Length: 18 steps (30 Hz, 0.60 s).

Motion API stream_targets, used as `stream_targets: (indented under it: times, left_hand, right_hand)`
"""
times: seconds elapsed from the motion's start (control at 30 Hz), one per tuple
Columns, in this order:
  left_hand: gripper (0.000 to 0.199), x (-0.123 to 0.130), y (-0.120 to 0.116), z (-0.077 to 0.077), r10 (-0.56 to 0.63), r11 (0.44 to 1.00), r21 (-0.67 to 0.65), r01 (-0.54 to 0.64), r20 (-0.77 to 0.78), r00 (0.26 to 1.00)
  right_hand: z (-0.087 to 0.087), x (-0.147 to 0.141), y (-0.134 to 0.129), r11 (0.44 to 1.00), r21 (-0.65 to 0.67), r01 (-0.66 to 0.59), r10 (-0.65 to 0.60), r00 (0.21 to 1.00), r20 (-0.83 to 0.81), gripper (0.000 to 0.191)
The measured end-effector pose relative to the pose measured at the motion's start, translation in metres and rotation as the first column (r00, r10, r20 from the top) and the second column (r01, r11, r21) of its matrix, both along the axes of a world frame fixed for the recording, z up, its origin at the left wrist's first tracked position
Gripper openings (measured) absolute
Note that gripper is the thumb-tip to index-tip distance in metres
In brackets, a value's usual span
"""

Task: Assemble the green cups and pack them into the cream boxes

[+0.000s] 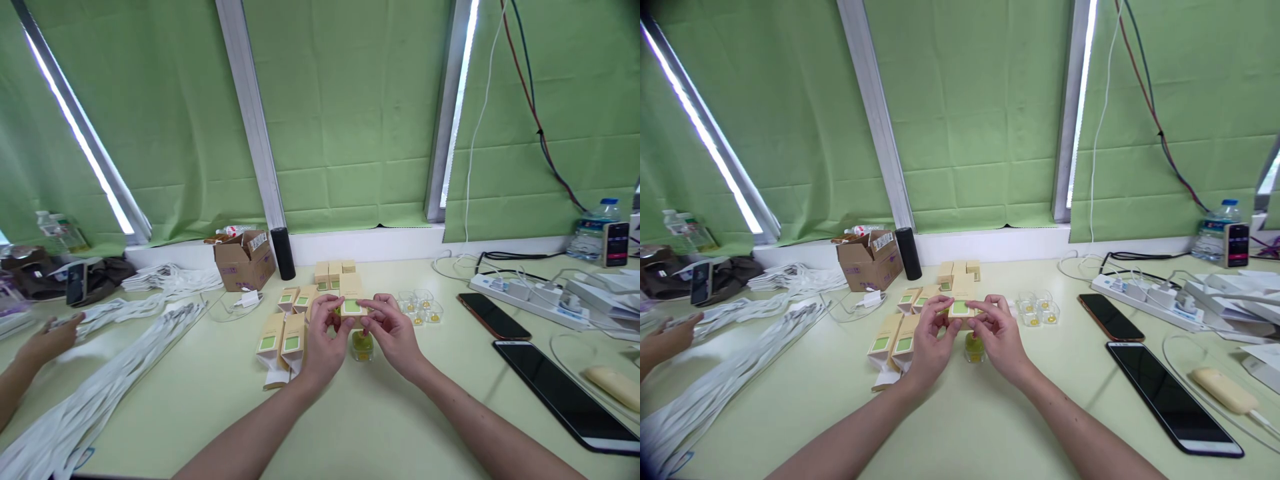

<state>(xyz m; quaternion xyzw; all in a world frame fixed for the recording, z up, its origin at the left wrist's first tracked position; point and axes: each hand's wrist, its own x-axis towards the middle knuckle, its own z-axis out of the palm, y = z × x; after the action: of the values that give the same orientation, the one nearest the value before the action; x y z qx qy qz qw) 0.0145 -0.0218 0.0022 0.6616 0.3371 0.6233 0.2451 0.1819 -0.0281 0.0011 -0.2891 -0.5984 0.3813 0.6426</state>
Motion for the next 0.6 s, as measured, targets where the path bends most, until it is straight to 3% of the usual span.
stream_targets:
  times: [0.13,0.37,0.6]
  left_hand:
    - [0.032,-0.0011,-0.0015,0.0025,0.039,0.999,0.024,-0.038,-0.051,0.998]
    - [0.043,-0.0056,-0.0035,0.0070,0.148,0.986,0.114,-0.125,-0.218,0.965]
    - [0.049,-0.0061,-0.0046,0.0041,0.179,0.977,0.164,-0.139,-0.268,0.947]
  right_hand:
    - [-0.0019,0.0015,-0.0007,1.000,0.014,0.010,-0.010,0.998,0.060,0.031]
    - [-0.0006,0.0016,-0.0079,0.979,0.150,0.138,-0.180,0.931,0.316,0.037]
    - [-0.0015,-0.0002,-0.0078,0.959,0.271,0.084,-0.177,0.924,0.340,0.039]
